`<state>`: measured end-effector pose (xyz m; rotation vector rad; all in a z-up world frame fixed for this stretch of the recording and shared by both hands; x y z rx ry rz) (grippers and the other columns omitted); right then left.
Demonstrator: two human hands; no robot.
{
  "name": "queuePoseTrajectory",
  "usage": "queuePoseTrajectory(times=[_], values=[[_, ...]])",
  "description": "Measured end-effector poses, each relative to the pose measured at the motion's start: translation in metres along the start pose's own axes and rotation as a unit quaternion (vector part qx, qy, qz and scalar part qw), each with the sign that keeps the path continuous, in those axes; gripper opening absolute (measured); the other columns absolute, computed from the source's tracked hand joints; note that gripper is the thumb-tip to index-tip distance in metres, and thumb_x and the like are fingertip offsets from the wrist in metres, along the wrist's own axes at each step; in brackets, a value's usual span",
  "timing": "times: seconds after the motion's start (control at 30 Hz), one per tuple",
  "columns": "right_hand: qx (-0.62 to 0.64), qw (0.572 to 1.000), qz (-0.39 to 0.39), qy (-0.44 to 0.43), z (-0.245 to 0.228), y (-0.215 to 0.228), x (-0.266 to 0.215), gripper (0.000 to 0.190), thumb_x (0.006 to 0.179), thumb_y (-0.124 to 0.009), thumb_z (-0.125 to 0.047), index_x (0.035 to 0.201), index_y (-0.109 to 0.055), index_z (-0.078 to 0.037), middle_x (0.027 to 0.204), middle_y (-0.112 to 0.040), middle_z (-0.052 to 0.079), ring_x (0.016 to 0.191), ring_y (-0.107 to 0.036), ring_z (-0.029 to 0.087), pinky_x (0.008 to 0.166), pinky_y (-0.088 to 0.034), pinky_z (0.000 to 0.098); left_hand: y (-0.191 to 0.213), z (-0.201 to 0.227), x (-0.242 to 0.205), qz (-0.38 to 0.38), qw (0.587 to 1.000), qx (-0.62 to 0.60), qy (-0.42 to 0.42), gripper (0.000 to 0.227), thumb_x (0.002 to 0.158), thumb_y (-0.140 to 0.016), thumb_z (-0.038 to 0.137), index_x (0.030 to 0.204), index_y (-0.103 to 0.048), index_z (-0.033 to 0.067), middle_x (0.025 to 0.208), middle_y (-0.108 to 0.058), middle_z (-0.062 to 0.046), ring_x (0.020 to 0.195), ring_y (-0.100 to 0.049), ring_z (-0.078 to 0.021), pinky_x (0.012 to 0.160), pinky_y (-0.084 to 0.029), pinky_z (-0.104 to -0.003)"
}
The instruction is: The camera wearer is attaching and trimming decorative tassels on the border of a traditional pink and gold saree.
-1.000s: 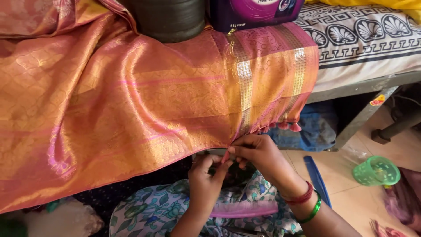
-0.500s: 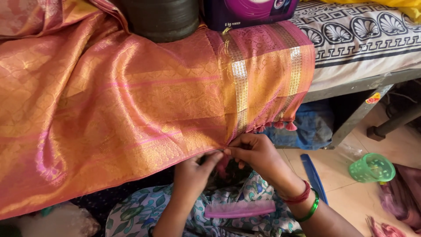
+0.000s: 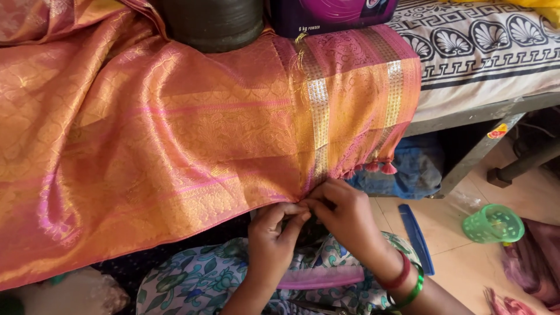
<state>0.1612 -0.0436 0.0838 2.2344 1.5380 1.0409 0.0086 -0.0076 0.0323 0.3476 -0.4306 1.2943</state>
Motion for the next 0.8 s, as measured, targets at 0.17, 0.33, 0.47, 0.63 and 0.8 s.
queuePoseTrajectory(times=[0.17, 0.33, 0.47, 0.63, 0.8], values=[[-0.073, 0.991, -0.01, 0.114, -0.029, 0.017, -0.016, 0.013, 0.082, -0.073, -0.003, 0.095, -0.072, -0.004, 0.091, -0.068, 0.012, 0.084, -0.068, 0.033, 0.071, -0.055, 0.0396, 0.005, 0.006, 0.005, 0.015, 0.999, 0.039, 0.021, 0.011, 0.081, -0.082, 0.001, 0.091, -0.079, 0.0051, 0.085, -0.074, -0.007, 0.077, -0.07, -0.0178, 0.07, -0.055, -0.028], [-0.137, 0.975, -0.005, 0.175, -0.049, 0.021, -0.016, 0.023, 0.078, -0.068, 0.0, 0.101, -0.071, -0.006, 0.097, -0.066, 0.012, 0.092, -0.066, 0.035, 0.077, -0.054, 0.0423, 0.004, 0.031, 0.003, 0.015, 0.986, 0.132, -0.1, 0.014, 0.083, -0.077, 0.0, 0.095, -0.078, 0.0059, 0.092, -0.073, -0.01, 0.089, -0.07, -0.0204, 0.076, -0.055, -0.029], [-0.111, 0.965, -0.01, 0.236, -0.051, 0.017, -0.012, 0.03, 0.078, -0.067, 0.004, 0.107, -0.068, -0.005, 0.104, -0.066, 0.011, 0.098, -0.066, 0.034, 0.083, -0.055, 0.0417, 0.006, -0.006, -0.005, -0.017, 0.994, -0.053, 0.098, 0.013, 0.089, -0.073, 0.002, 0.102, -0.073, 0.0034, 0.093, -0.073, -0.006, 0.084, -0.07, -0.0133, 0.075, -0.055, -0.026], [-0.107, 0.954, -0.042, 0.278, -0.049, 0.009, -0.014, 0.039, 0.079, -0.067, 0.006, 0.117, -0.068, 0.0, 0.105, -0.068, 0.009, 0.1, -0.067, 0.031, 0.083, -0.057, 0.0394, 0.007, -0.011, -0.008, -0.05, 0.948, -0.246, 0.193, 0.003, 0.1, -0.063, 0.002, 0.103, -0.062, 0.0026, 0.09, -0.07, -0.006, 0.083, -0.066, -0.012, 0.078, -0.054, -0.026], [-0.164, 0.932, -0.003, 0.324, -0.064, 0.009, -0.012, 0.036, 0.073, -0.071, 0.002, 0.109, -0.07, 0.001, 0.101, -0.067, 0.014, 0.093, -0.065, 0.032, 0.08, -0.057, 0.04, 0.007, 0.019, -0.006, 0.01, 0.99, 0.099, 0.096, 0.004, 0.094, -0.063, 0.003, 0.098, -0.061, 0.0041, 0.086, -0.068, 0.002, 0.076, -0.07, -0.0055, 0.068, -0.055, -0.023]])
Point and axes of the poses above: each hand's wrist, its own x-axis towards the middle knuckle, its own y-axis out of the back of the hand, z = x × y, the point moved 3 cm from there along x, towards the middle knuckle
